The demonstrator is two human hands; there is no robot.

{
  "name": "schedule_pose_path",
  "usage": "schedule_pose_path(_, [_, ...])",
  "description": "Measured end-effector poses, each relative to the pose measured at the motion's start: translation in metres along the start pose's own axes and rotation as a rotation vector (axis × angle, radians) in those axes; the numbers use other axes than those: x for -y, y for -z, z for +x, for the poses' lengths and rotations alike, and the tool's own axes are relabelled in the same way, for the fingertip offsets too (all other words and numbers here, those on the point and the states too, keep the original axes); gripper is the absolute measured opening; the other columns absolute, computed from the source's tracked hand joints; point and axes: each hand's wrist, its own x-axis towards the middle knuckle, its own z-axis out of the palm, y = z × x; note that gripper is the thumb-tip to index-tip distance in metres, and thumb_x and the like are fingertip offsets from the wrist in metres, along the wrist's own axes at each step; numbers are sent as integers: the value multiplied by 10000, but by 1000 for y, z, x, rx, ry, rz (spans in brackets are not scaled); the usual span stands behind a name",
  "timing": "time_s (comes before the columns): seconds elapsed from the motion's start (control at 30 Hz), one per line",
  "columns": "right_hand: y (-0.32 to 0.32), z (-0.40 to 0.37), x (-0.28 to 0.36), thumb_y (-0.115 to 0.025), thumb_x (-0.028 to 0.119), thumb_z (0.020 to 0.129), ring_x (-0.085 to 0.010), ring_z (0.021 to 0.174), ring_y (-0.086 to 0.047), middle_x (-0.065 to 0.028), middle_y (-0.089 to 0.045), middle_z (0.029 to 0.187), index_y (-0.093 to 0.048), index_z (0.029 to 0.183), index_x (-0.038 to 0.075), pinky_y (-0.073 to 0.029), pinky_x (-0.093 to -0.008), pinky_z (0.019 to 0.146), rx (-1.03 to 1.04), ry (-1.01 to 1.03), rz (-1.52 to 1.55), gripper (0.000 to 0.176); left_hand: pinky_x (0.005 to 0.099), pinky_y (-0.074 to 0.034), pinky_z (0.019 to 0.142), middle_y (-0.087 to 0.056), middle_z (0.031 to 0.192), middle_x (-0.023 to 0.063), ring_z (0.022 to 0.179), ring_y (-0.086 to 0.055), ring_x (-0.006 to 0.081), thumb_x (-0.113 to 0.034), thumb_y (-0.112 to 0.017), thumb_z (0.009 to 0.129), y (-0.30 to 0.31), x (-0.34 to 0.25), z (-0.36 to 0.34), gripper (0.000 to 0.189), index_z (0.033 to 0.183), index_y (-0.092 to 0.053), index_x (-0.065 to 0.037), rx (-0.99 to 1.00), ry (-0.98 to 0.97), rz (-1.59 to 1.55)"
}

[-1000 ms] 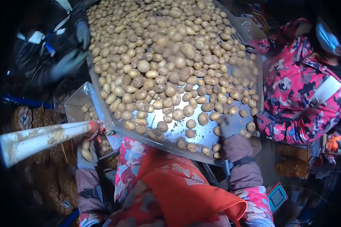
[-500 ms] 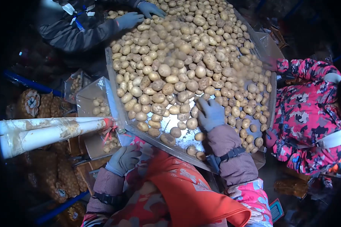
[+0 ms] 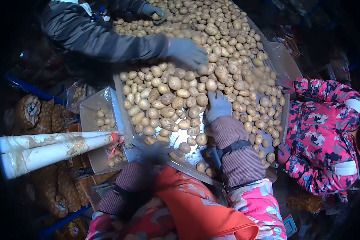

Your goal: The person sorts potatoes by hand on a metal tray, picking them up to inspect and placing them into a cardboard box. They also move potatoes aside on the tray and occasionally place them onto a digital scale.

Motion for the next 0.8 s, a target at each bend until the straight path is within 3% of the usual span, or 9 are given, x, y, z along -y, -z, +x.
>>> schedule_pose_path(0.07, [-14,-13,5,-726,227,771,-356,1070,-605,-158,-614,1134,-579,1214,77,-507,-475,900,134,-117,2,490,390,-521,921,-638,1228,25,1192,-574,279,-170,-740,687,-18,28,3,285,971,-711,-174,-57,552,-1178])
schedule_pose_path(0.1, [-19,-24,-1,-726,227,771,-356,1070,-605,-158,-614,1134,-579,1214,77,-507,-475,900,140,-116,-8,490,390,-521,921,-638,1228,25,1192,-574,279,-170,-740,687,-17,28,2,285,971,-711,-174,-56,551,-1190])
schedule_pose_path(0.17, [-27,-48,-12,-752,288,790,-343,1079,-622,-168,-638,1118,-602,1218,66,-510,-466,913,102,-119,336,504,405,-512,955,-635,1267,35,1221,-566,297,-147,-736,733,17,-14,15,332,1062,-695,-136,72,-160,361])
schedule_pose_path(0.3, [52,-91,38,-721,284,864,-311,1093,-653,-190,-671,1155,-609,1284,56,-503,-388,956,564,12,938,491,389,-508,937,-628,1269,36,1241,-558,304,-132,-688,793,-1,-43,34,372,1162,-650,-107,38,-385,638])
schedule_pose_path(0.4, [43,-55,31,-645,168,882,-370,1072,-631,-211,-654,1153,-603,1292,55,-498,-428,948,359,268,790,428,424,-394,1063,-592,1327,66,1264,-510,252,-188,-458,1014,-21,-81,43,330,1310,-538,-67,-65,56,-290])
schedule_pose_path(0.47, [37,3,15,-614,99,829,-400,1081,-600,-219,-627,1176,-598,1300,70,-492,-464,940,-72,378,510,472,395,-372,1092,-585,1381,35,1254,-525,242,-181,-513,1009,-20,-83,45,324,1311,-549,-68,-133,501,-1797])
schedule_pose_path(0.5, [19,28,-2,-610,74,790,-408,1083,-587,-218,-611,1188,-594,1308,89,-490,-479,932,-354,478,315,518,395,-372,1092,-585,1381,35,1254,-525,242,-181,-513,1009,-16,-83,46,324,1311,-549,-68,-155,512,-1797])
schedule_pose_path(0.57, [-16,50,-28,-638,85,715,-395,1101,-589,-200,-585,1215,-559,1367,158,-494,-482,934,-281,316,10,661,384,-377,1092,-609,1359,74,1290,-515,239,-166,-578,988,-5,-80,45,343,1312,-546,-56,-54,99,-478])
schedule_pose_path(0.8, [48,71,5,-668,199,826,-359,1246,-558,-163,-546,1337,-530,1396,258,-489,-471,1008,442,-61,-204,590,369,-515,1011,-665,1208,144,1131,-640,209,-26,-712,891,5,-88,37,404,1261,-557,14,-464,205,-943])
